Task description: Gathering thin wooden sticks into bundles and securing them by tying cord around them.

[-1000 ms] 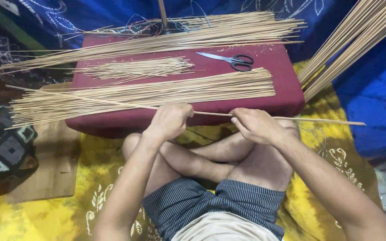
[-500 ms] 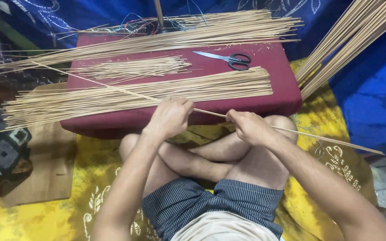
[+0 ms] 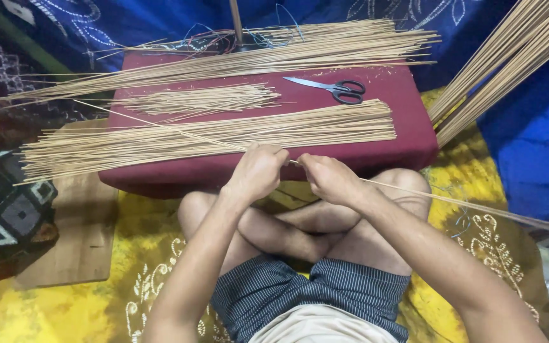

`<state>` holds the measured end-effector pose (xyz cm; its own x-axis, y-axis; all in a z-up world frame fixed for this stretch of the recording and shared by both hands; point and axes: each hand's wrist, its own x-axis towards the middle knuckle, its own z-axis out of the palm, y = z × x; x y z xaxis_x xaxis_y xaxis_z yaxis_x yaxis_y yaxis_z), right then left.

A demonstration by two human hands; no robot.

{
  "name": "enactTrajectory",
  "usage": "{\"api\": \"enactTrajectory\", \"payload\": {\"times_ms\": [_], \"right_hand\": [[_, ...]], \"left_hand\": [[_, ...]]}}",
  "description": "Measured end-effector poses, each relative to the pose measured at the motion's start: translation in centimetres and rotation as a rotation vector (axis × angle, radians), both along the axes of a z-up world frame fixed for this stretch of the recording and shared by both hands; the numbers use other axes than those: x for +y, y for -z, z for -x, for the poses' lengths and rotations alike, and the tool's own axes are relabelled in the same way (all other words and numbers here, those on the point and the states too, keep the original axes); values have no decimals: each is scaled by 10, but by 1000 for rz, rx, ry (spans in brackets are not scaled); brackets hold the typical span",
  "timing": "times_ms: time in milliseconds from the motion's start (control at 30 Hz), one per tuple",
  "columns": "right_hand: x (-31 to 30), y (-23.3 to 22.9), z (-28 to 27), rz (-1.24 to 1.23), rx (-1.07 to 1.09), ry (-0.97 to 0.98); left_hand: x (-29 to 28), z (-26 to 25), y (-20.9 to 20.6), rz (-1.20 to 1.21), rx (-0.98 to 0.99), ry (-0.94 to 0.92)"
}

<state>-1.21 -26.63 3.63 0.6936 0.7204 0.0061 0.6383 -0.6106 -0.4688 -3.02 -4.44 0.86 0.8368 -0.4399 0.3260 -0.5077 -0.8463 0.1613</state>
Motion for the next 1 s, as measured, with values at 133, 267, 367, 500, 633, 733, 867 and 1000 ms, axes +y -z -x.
{"api": "enactTrajectory", "payload": {"times_ms": [133, 267, 367, 500, 633, 733, 867, 1000], "right_hand": [[-12, -8, 8, -9, 26, 22], [-44, -2, 12, 40, 27, 67], [-56, -5, 13, 36, 54, 87], [-47, -28, 17, 9, 159, 70], [-20, -20, 2, -21, 128, 16], [6, -19, 3, -104, 130, 17], [15, -14, 7, -159, 125, 15], [4, -10, 3, -174, 109, 75]], "left_hand": [[2, 7, -18, -42, -13, -2], [27, 4, -33, -115, 45, -59], [44, 0, -35, -88, 52, -48], [48, -3, -28, -25, 49, -12], [31, 2, -29, -3, 50, 6], [23, -2, -14, -55, 29, -19], [26, -2, -22, -138, -100, -26], [46, -8, -25, -89, -248, -134]]}}
